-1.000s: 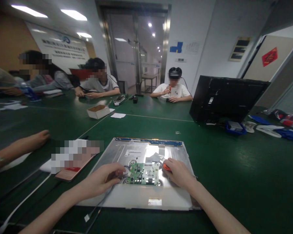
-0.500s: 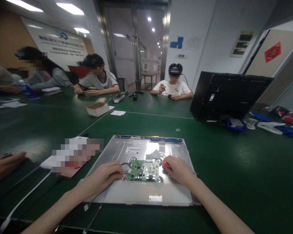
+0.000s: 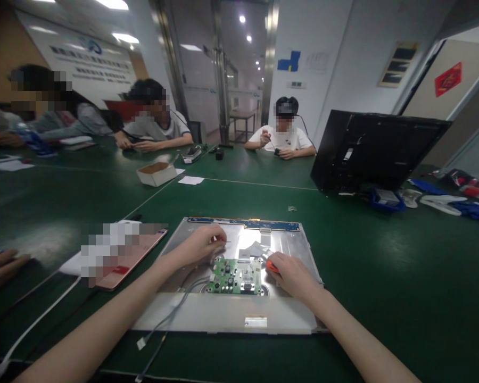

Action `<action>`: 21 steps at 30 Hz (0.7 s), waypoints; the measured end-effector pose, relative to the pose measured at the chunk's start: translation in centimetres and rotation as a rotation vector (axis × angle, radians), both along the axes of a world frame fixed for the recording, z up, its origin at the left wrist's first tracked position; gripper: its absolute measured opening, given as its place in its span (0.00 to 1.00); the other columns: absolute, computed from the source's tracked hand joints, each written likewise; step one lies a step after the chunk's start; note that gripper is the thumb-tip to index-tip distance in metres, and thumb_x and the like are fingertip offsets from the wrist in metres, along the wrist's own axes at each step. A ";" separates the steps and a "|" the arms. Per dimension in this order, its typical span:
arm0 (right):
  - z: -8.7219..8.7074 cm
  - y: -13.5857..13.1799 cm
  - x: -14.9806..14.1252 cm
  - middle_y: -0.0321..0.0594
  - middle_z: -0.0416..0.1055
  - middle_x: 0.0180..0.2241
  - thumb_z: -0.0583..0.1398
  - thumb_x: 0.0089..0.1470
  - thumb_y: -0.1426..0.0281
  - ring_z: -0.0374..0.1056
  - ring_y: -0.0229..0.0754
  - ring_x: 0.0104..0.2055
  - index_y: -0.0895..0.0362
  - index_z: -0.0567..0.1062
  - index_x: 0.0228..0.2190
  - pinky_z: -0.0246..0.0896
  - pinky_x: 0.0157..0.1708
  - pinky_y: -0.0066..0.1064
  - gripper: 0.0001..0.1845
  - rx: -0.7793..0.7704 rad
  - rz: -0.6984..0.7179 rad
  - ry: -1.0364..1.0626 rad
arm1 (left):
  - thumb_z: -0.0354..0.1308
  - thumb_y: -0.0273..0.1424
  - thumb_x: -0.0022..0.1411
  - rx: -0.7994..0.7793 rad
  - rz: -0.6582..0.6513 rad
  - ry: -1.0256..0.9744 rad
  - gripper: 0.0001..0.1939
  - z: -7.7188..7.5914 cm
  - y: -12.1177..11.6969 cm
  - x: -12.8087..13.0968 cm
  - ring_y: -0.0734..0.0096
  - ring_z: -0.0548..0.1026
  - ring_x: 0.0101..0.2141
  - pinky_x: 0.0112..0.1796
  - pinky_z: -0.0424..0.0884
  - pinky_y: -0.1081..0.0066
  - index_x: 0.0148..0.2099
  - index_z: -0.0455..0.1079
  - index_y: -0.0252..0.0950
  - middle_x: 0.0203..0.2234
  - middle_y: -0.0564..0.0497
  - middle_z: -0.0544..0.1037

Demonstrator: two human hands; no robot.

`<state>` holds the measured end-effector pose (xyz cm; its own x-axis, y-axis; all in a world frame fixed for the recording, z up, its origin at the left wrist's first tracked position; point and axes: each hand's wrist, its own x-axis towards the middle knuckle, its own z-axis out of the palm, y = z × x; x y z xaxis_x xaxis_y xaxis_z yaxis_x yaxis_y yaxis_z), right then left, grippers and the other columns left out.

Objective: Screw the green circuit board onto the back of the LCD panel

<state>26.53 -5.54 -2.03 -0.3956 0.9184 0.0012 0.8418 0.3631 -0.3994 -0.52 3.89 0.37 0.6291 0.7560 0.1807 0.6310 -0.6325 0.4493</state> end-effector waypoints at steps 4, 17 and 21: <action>0.0 -0.1 -0.1 0.45 0.73 0.40 0.55 0.58 0.77 0.70 0.44 0.39 0.58 0.71 0.38 0.63 0.38 0.33 0.07 -0.017 0.000 -0.002 | 0.57 0.22 0.57 -0.003 -0.009 0.013 0.05 -1.1 0.8 0.8 0.67 0.72 0.31 0.35 0.66 0.72 0.31 0.72 0.34 0.28 0.50 0.76; 2.7 3.6 -0.7 0.43 0.72 0.33 0.55 0.59 0.75 0.67 0.41 0.34 0.59 0.72 0.33 0.61 0.36 0.33 0.05 0.044 0.009 -0.090 | 0.57 0.18 0.56 -0.010 0.042 -0.033 0.07 -2.0 0.8 -0.3 0.68 0.73 0.32 0.36 0.66 0.72 0.32 0.73 0.34 0.29 0.50 0.76; 3.9 7.6 -4.6 0.40 0.72 0.39 0.58 0.61 0.67 0.69 0.41 0.39 0.60 0.73 0.39 0.66 0.40 0.39 0.09 0.047 0.084 -0.147 | 0.56 0.18 0.56 0.002 0.073 -0.031 0.08 -2.1 0.9 -0.5 0.66 0.73 0.32 0.37 0.66 0.71 0.32 0.73 0.34 0.29 0.50 0.76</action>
